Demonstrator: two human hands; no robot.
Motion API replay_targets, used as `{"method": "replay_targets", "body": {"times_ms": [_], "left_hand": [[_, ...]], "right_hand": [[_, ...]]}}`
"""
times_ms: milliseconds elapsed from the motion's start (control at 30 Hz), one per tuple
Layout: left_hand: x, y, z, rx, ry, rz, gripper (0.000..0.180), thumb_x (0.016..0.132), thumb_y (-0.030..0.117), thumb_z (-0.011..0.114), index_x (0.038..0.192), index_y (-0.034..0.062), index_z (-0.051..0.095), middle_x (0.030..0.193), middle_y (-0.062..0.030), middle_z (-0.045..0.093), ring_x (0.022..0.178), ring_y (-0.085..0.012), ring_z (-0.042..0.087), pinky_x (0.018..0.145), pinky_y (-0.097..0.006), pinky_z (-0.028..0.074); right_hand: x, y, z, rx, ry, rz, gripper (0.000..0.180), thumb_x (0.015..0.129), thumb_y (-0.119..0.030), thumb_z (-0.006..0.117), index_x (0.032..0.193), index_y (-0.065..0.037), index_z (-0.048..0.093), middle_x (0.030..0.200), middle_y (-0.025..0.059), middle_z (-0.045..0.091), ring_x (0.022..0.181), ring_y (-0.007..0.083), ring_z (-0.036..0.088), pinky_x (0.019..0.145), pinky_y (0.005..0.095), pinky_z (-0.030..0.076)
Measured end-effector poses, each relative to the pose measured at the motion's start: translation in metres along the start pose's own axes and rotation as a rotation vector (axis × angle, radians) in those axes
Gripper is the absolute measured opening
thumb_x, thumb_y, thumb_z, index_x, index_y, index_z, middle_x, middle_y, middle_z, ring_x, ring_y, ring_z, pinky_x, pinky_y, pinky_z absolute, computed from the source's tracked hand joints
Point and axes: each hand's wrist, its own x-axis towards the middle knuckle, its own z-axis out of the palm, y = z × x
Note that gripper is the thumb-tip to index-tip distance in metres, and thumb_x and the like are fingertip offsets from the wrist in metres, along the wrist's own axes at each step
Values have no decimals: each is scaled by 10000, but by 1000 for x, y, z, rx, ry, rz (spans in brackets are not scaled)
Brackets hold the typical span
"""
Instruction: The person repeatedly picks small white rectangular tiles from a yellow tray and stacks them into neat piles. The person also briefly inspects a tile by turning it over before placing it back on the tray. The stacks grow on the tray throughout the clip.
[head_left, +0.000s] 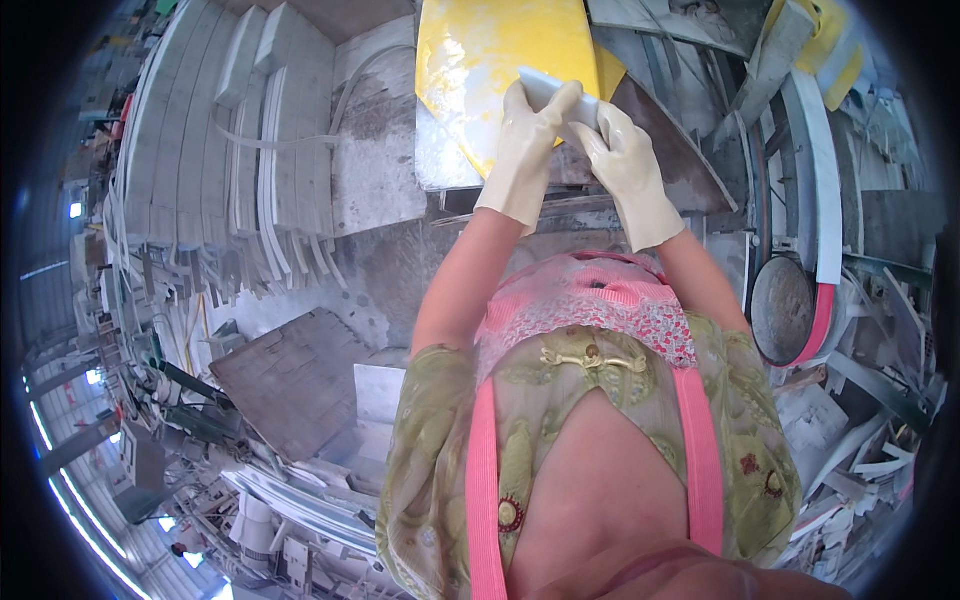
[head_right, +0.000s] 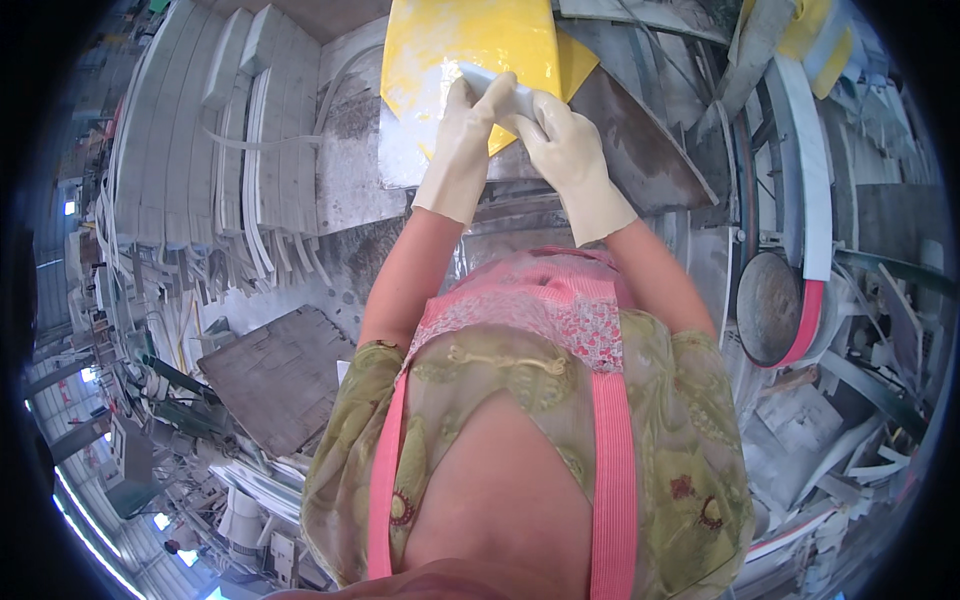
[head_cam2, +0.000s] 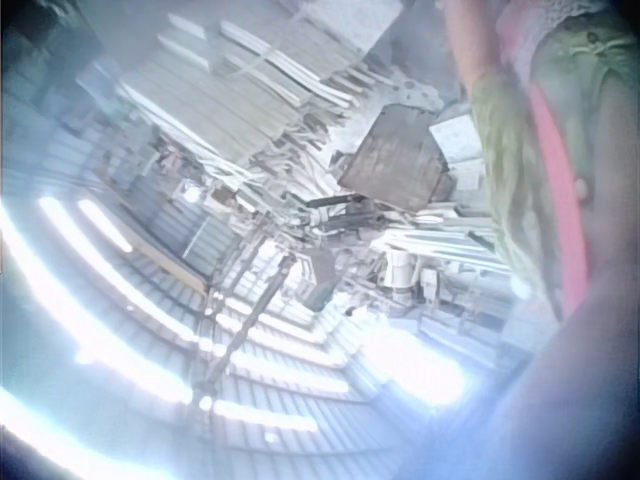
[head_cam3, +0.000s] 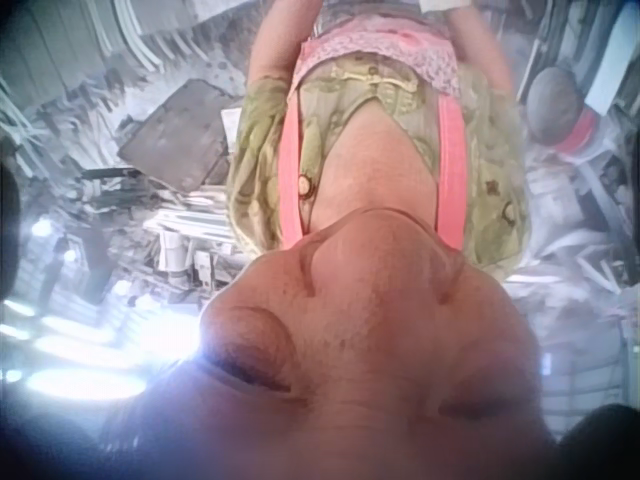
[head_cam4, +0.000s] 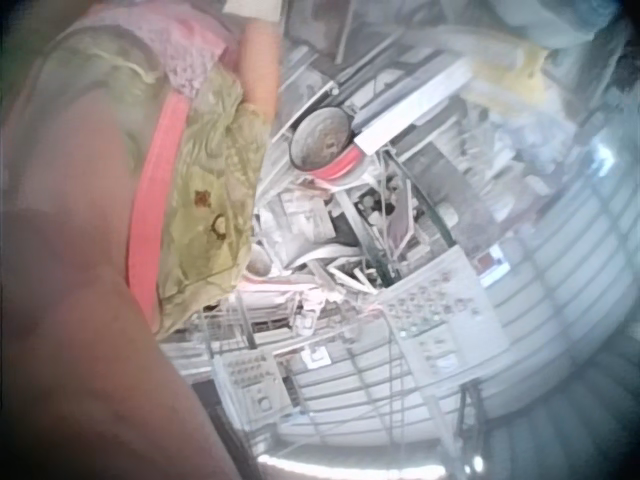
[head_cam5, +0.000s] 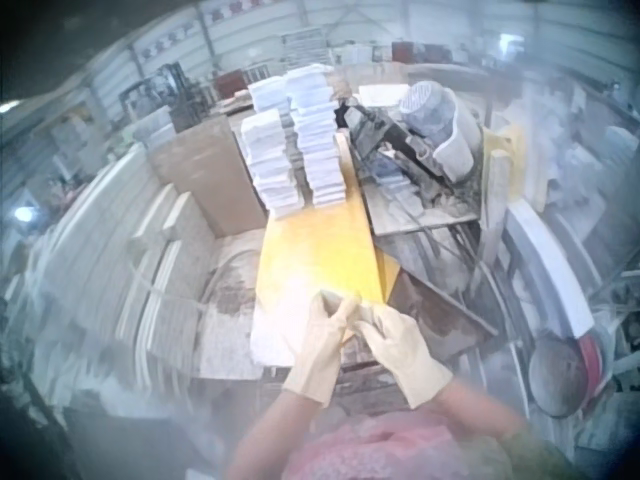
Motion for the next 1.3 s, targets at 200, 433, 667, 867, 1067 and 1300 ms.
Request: {"method": "replay_targets", "body": {"times_ms": [200,433,667,867,1067,1300], "left_hand": [[-2,12,6,133,9,-46,779,821,391,770,1372,-78,483,1304,-187,572,1252,-249,533,1033,-357,425],[13,17,14,498,123,-42,672,820,402,741,1289,-57,596,1174,-160,681,1108,-234,645,954,-329,489],[27,9,-9,366,63,117,500,972,430,561,998,-51,693,947,-158,723,815,-226,680,770,-344,534],[30,5,-37,111,-139,44,542,1054,440,439,971,-28,698,828,-138,727,808,-209,694,846,-318,554],[25,-18,-6,-60,-93,84,395,1020,355,583,915,-19,651,818,-95,708,777,-138,661,776,-278,533],[22,-20,2,-12,-15,106,325,954,305,663,947,-17,615,852,-21,641,792,-67,561,715,-229,458]], "right_hand": [[-3,-3,-6,37,-63,249,292,891,-235,740,1025,4,638,767,116,667,690,192,646,665,323,512],[-8,-1,-13,316,-143,490,417,912,-270,754,1149,57,653,836,12,675,687,70,614,631,262,507],[4,26,-20,685,-132,514,337,976,-200,657,1163,76,610,959,150,721,756,211,735,605,308,623],[13,45,-36,1133,-61,560,407,1013,-242,597,1292,53,563,1088,196,714,885,273,751,676,337,640],[4,28,-24,1197,22,654,340,1036,-232,575,1298,-15,584,1094,70,695,890,153,689,616,267,566],[-2,16,-17,1251,64,675,372,1053,-239,540,1335,4,547,1185,107,669,980,188,691,685,287,605]]}}
